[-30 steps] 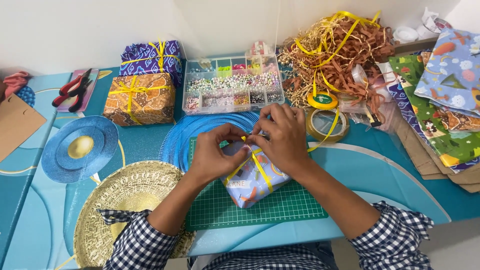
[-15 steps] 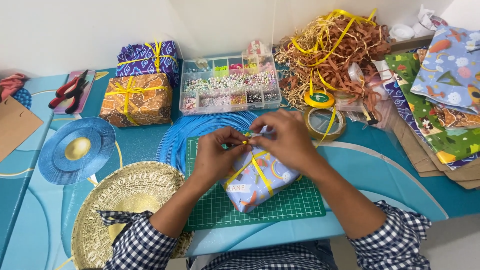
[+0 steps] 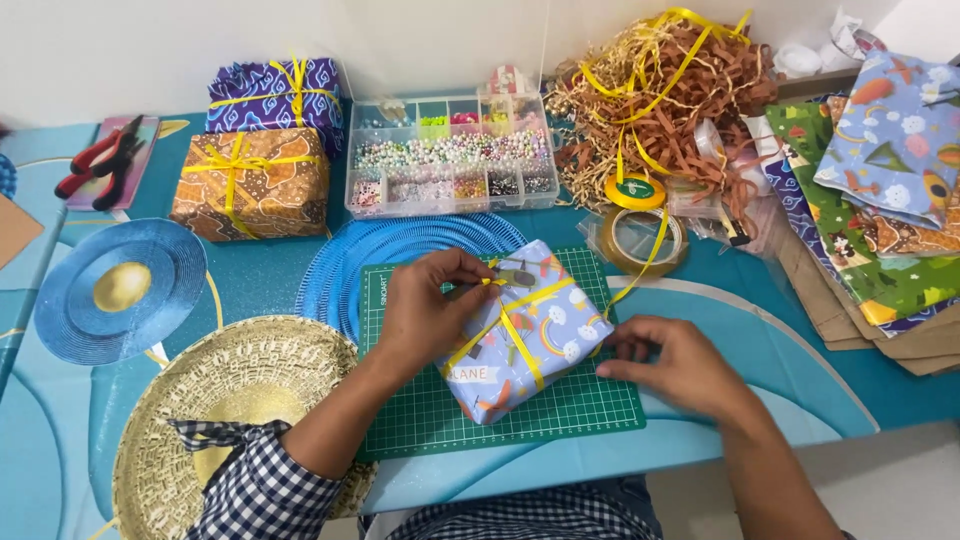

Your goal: The person wraps a small gift box with patterned paper and ties a yellow ribbon around it. They measure and cut the ribbon, then tie a neat bow on top of the package.

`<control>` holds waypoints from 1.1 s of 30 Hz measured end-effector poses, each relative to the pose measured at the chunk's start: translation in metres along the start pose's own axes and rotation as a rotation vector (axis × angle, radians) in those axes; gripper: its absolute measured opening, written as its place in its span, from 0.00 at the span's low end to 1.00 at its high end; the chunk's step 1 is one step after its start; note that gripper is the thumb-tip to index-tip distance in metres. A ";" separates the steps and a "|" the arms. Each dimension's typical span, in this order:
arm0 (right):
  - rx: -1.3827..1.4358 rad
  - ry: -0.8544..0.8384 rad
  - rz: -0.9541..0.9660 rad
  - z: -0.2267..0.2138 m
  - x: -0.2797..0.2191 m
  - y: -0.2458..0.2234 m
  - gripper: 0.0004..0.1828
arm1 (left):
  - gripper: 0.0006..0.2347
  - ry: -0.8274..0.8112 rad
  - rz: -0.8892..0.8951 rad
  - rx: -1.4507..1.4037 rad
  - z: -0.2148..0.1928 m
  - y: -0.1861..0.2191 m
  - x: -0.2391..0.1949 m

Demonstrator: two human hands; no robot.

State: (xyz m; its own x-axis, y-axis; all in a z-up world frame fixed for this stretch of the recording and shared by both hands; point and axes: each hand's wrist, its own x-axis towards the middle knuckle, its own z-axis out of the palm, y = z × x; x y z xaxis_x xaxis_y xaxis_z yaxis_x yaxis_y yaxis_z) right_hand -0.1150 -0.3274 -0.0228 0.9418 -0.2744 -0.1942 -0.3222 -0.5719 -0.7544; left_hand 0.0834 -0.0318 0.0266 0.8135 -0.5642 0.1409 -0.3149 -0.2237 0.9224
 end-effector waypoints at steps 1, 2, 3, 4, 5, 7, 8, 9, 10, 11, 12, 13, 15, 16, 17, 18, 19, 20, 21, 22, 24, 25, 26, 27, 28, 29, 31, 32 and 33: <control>0.053 0.004 -0.066 0.009 0.007 0.016 0.18 | 0.07 -0.004 0.009 0.002 -0.001 0.002 0.000; 0.052 0.003 -0.066 0.012 0.008 0.020 0.18 | 0.07 -0.004 0.008 0.002 -0.001 0.002 0.000; 0.076 0.037 -0.061 0.016 0.010 0.023 0.15 | 0.07 -0.012 0.005 -0.001 -0.002 0.003 -0.001; 0.100 0.072 -0.056 0.019 0.012 0.026 0.12 | 0.08 -0.020 0.001 -0.004 -0.003 0.003 -0.001; 0.100 0.073 -0.057 0.017 0.013 0.023 0.12 | 0.08 -0.020 0.003 -0.004 -0.003 0.004 -0.001; 0.091 0.067 -0.070 0.012 0.014 0.017 0.09 | 0.08 -0.039 -0.002 -0.025 -0.004 0.007 -0.002; 0.090 0.068 -0.069 0.008 0.018 0.019 0.09 | 0.08 -0.039 -0.001 -0.026 -0.004 0.006 -0.001; -0.028 0.063 -0.095 0.004 0.022 0.021 0.09 | 0.08 -0.041 0.004 -0.031 -0.004 0.004 -0.001; -0.145 0.058 -0.121 0.001 0.026 0.023 0.08 | 0.08 -0.042 0.008 -0.036 -0.004 0.003 -0.001; -0.146 0.058 -0.118 -0.003 0.031 0.017 0.08 | 0.08 -0.044 0.008 -0.038 -0.004 0.003 -0.001; -0.245 0.065 -0.122 -0.008 0.036 0.011 0.07 | 0.08 -0.049 0.009 -0.036 -0.005 0.003 -0.001; -0.343 0.074 -0.128 -0.012 0.043 0.004 0.06 | 0.08 -0.053 0.012 -0.031 -0.005 0.004 0.000; -0.430 0.179 -0.204 -0.009 0.056 0.003 0.07 | 0.08 -0.052 0.022 -0.029 -0.005 0.004 -0.001; -0.515 0.282 -0.279 -0.007 0.063 0.003 0.08 | 0.08 -0.050 0.030 -0.027 -0.005 0.004 -0.001; -0.516 0.285 -0.282 -0.005 0.074 0.010 0.08 | 0.08 -0.048 0.033 -0.027 -0.004 0.004 -0.001; -0.554 0.400 -0.355 -0.002 0.085 0.017 0.08 | 0.08 -0.043 0.032 -0.025 -0.004 0.003 -0.001; -0.589 0.515 -0.426 0.001 0.096 0.024 0.08 | 0.08 -0.039 0.030 -0.023 -0.004 0.003 -0.001; -0.588 0.517 -0.427 0.001 0.083 0.013 0.08 | 0.08 -0.038 0.032 -0.021 -0.003 0.002 -0.001; -0.540 0.509 -0.353 0.000 0.072 0.002 0.17 | 0.08 -0.031 0.023 -0.029 -0.002 0.002 -0.001; -0.492 0.500 -0.279 -0.001 0.061 -0.009 0.26 | 0.08 -0.023 0.015 -0.037 -0.002 0.001 0.000; -0.399 0.488 -0.306 -0.012 0.027 -0.016 0.20 | 0.07 -0.020 0.015 -0.042 -0.001 0.000 0.000; -0.302 0.478 -0.330 -0.017 0.010 -0.019 0.17 | 0.07 -0.019 0.018 -0.045 0.000 -0.001 -0.001; -0.306 0.469 -0.330 -0.015 0.002 -0.022 0.17 | 0.07 -0.015 0.012 -0.050 -0.001 0.000 -0.001; -0.169 0.392 -0.363 -0.012 -0.008 -0.024 0.22 | 0.08 -0.013 0.016 -0.049 -0.002 0.001 -0.001; -0.030 0.313 -0.392 -0.010 -0.019 -0.027 0.29 | 0.08 -0.012 0.020 -0.049 -0.002 0.002 -0.002; -0.035 0.308 -0.390 -0.005 -0.018 -0.028 0.29 | 0.08 -0.010 0.016 -0.054 -0.002 0.002 -0.002; -0.003 0.345 -0.444 0.005 -0.017 -0.031 0.25 | 0.08 -0.013 0.037 -0.051 -0.003 0.004 -0.001; -0.003 0.344 -0.445 0.007 -0.016 -0.027 0.25 | 0.08 -0.012 0.036 -0.052 -0.001 0.002 -0.002; -0.020 0.381 -0.500 0.009 -0.012 -0.024 0.18 | 0.08 -0.013 0.040 -0.055 -0.001 0.001 -0.002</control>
State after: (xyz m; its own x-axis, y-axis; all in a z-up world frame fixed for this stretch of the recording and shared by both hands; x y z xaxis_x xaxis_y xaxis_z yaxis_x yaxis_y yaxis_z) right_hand -0.1180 -0.3035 -0.0076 0.8797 -0.2241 0.4194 0.1433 -0.7160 -0.6833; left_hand 0.0824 -0.0300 0.0276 0.7942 -0.5822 0.1741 -0.3198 -0.1568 0.9344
